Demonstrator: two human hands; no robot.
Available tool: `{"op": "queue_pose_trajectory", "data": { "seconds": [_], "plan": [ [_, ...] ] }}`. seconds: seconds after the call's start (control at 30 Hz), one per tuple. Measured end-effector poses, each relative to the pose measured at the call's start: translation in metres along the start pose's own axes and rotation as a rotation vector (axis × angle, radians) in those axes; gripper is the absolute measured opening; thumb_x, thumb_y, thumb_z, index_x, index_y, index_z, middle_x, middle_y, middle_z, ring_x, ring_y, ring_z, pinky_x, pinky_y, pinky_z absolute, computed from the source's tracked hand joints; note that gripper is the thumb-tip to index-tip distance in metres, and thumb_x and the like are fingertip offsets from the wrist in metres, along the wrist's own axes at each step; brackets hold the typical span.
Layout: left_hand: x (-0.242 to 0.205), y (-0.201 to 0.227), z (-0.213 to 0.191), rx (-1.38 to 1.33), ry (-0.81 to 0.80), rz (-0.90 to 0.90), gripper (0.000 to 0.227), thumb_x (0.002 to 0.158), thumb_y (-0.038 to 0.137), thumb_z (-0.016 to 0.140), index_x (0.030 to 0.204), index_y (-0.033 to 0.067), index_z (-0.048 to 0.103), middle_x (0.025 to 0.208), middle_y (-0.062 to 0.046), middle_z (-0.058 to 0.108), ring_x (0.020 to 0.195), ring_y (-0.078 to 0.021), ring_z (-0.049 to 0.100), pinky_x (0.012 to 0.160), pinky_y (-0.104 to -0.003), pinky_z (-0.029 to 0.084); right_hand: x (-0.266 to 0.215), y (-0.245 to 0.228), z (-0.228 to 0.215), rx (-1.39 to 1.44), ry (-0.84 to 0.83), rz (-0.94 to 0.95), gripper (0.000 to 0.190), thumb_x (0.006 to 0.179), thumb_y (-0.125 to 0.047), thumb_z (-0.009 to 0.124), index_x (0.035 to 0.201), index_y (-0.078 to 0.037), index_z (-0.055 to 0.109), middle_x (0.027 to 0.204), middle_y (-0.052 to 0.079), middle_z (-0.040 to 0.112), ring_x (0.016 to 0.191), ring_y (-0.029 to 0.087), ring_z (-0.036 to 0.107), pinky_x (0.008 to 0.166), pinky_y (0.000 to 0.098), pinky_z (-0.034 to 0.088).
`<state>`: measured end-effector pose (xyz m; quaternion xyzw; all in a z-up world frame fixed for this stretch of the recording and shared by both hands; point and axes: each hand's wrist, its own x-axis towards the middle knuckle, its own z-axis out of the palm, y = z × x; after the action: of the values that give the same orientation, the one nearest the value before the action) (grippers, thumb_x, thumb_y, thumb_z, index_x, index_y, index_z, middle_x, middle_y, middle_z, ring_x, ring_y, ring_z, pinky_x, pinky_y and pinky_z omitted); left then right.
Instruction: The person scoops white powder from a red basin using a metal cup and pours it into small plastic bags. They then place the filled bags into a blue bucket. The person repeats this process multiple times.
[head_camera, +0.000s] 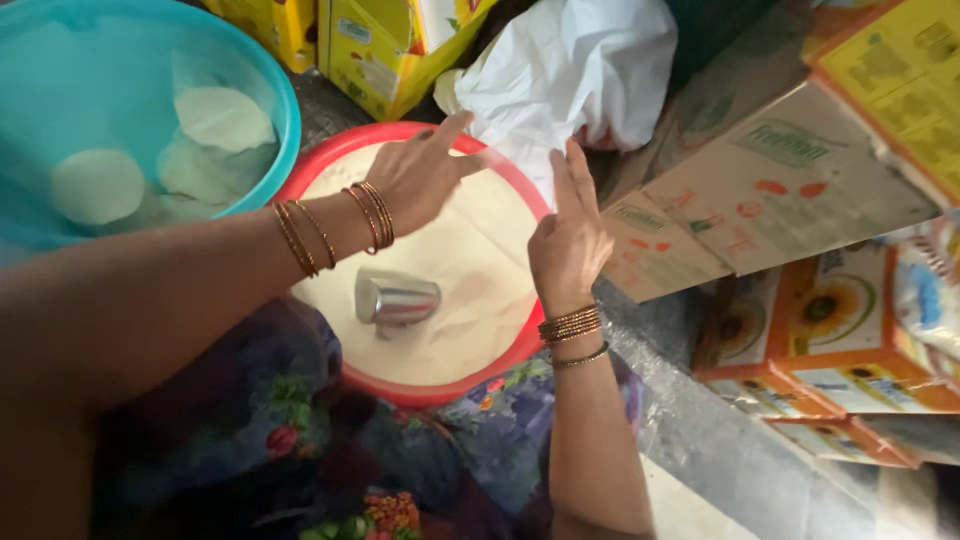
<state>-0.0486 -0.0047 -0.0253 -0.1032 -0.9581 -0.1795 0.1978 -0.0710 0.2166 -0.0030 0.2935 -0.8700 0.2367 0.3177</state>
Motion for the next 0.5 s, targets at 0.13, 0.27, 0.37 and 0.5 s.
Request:
{"op": "queue_pose_trajectory", "data": {
  "seconds": [0.13, 0.27, 0.37, 0.5],
  "plan": [
    [0.009, -0.007, -0.001, -0.056, 0.036, 0.031, 0.022, 0.095, 0.023, 0.068, 0.113, 0.0142, 0.077, 0.144, -0.015, 0.052, 0.119, -0.0342, 0.056, 0.098, -0.046, 0.048, 0.005, 0.013, -0.005, -0.046, 0.071, -0.021, 0.071, 0.075, 0.011, 0.056, 0.141, -0.015, 0.063, 0.154, -0.005, 0.054, 0.102, 0.025, 0.074, 0.074, 0.0364, 0.059],
    [0.000, 0.008, 0.008, -0.022, 0.229, 0.206, 0.025, 0.089, 0.023, 0.065, 0.106, 0.0106, 0.078, 0.141, -0.019, 0.053, 0.124, -0.0383, 0.053, 0.106, -0.046, 0.040, 0.003, 0.022, -0.005, -0.172, -0.034, 0.083, 0.070, 0.076, 0.012, 0.057, 0.141, -0.014, 0.063, 0.154, -0.006, 0.054, 0.089, 0.025, 0.073, 0.065, 0.0377, 0.056],
    [-0.004, 0.028, 0.013, 0.149, 0.334, 0.450, 0.030, 0.089, 0.024, 0.060, 0.110, 0.0094, 0.076, 0.142, -0.015, 0.058, 0.133, -0.0334, 0.055, 0.110, -0.051, 0.033, -0.001, 0.020, -0.001, -0.180, -0.068, 0.061, 0.070, 0.076, 0.012, 0.058, 0.141, -0.014, 0.063, 0.153, -0.007, 0.054, 0.085, 0.025, 0.072, 0.064, 0.0380, 0.056],
    [-0.003, 0.039, 0.011, 0.436, 0.126, 0.633, 0.032, 0.094, 0.027, 0.057, 0.113, 0.0097, 0.077, 0.123, -0.008, 0.068, 0.133, -0.0256, 0.054, 0.126, -0.053, 0.020, -0.001, 0.018, 0.008, -0.164, -0.011, -0.101, 0.064, 0.081, 0.008, 0.061, 0.141, -0.013, 0.061, 0.155, -0.007, 0.052, 0.093, 0.024, 0.074, 0.067, 0.0360, 0.056]
  ]
}}
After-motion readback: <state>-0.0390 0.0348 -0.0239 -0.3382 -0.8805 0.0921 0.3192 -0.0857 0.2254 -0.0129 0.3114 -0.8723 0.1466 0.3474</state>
